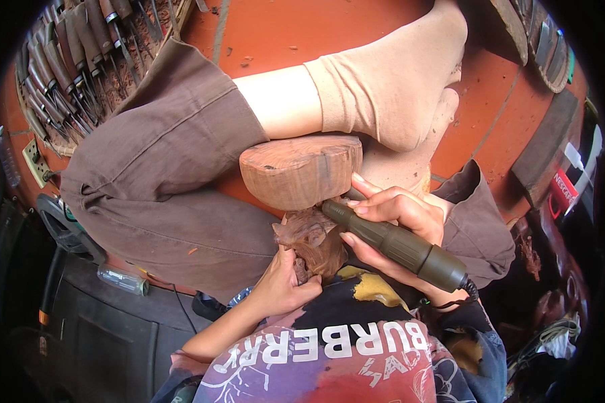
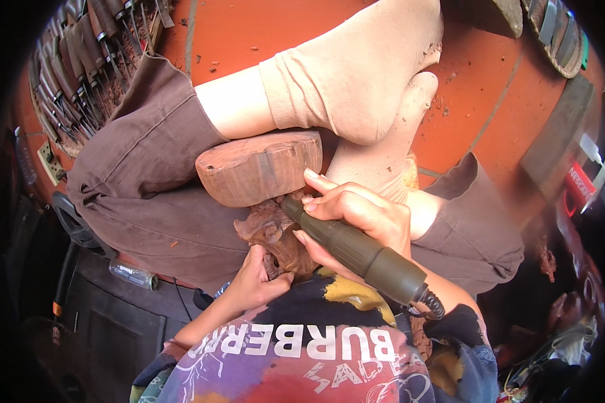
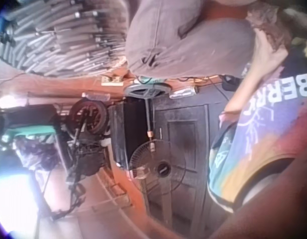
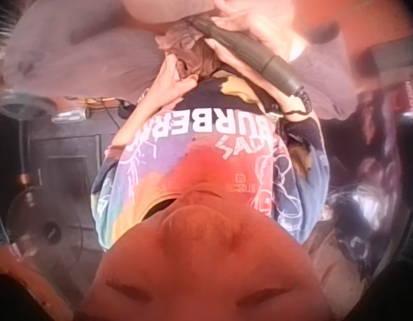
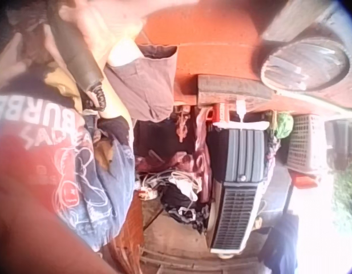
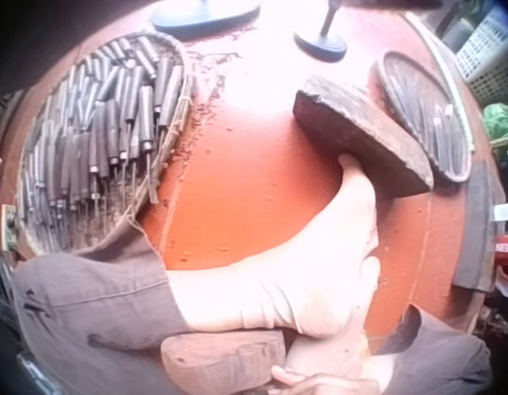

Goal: The person carves a wooden piece using a rotary tool, holding the workpiece with their left hand and operating the tool with their right. They rotate the wood to access different areas and briefly swap the tool to their left hand to adjust a bit before resuming carving.

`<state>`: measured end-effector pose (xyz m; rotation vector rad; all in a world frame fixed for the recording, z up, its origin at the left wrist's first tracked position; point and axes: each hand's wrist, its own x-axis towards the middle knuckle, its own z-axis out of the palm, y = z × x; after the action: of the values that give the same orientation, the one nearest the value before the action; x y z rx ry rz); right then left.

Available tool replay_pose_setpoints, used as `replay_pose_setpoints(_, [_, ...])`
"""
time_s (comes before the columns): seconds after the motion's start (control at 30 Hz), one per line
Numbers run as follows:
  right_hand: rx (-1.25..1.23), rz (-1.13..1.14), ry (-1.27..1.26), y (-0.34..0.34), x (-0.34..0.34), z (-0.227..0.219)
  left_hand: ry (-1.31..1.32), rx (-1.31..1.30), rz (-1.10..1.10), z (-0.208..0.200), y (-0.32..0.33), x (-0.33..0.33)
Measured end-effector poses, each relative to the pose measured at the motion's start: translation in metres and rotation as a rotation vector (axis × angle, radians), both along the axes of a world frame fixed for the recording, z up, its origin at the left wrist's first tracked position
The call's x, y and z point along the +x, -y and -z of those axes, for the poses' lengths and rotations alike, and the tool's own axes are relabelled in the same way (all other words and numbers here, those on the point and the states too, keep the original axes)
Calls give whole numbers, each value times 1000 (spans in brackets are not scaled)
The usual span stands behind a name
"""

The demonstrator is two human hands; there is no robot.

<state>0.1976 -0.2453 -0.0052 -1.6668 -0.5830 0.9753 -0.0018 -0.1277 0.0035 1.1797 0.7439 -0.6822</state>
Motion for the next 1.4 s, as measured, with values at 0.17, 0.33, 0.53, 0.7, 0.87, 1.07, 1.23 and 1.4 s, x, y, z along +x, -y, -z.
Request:
replay_pose_setpoints(0.17, [-3, 59, -91, 3, -2, 3, 41, 6, 7, 1, -1, 3])
replay_pose_setpoints(0.33, [-3, 21, -61, 0, -1, 1, 17, -12, 4, 2, -2, 5])
replay_pose_setpoints(0.53, [-37, 56, -134, 4, 1, 4, -13, -30, -37, 0, -2, 7])
replay_pose_setpoints(0.7, [90, 208, -324, 12, 4, 11, -45, -78, -83, 5, 4, -2])
replay_pose_setpoints(0.87, [101, 172, -202, 18, 5, 17, -81, -211, -101, 6, -1, -3])
replay_pose_setpoints(1.07, [157, 80, -217, 21, 7, 22, -17, -172, -41, 7, -3, -9])
replay_pose_setpoints(1.23, [172, 191, -406, 23, 4, 25, -77, -166, -53, 7, -2, -15])
replay_pose_setpoints(1.4, [145, 81, -280, 20, 2, 22, -71, -113, -58, 2, -3, -8])
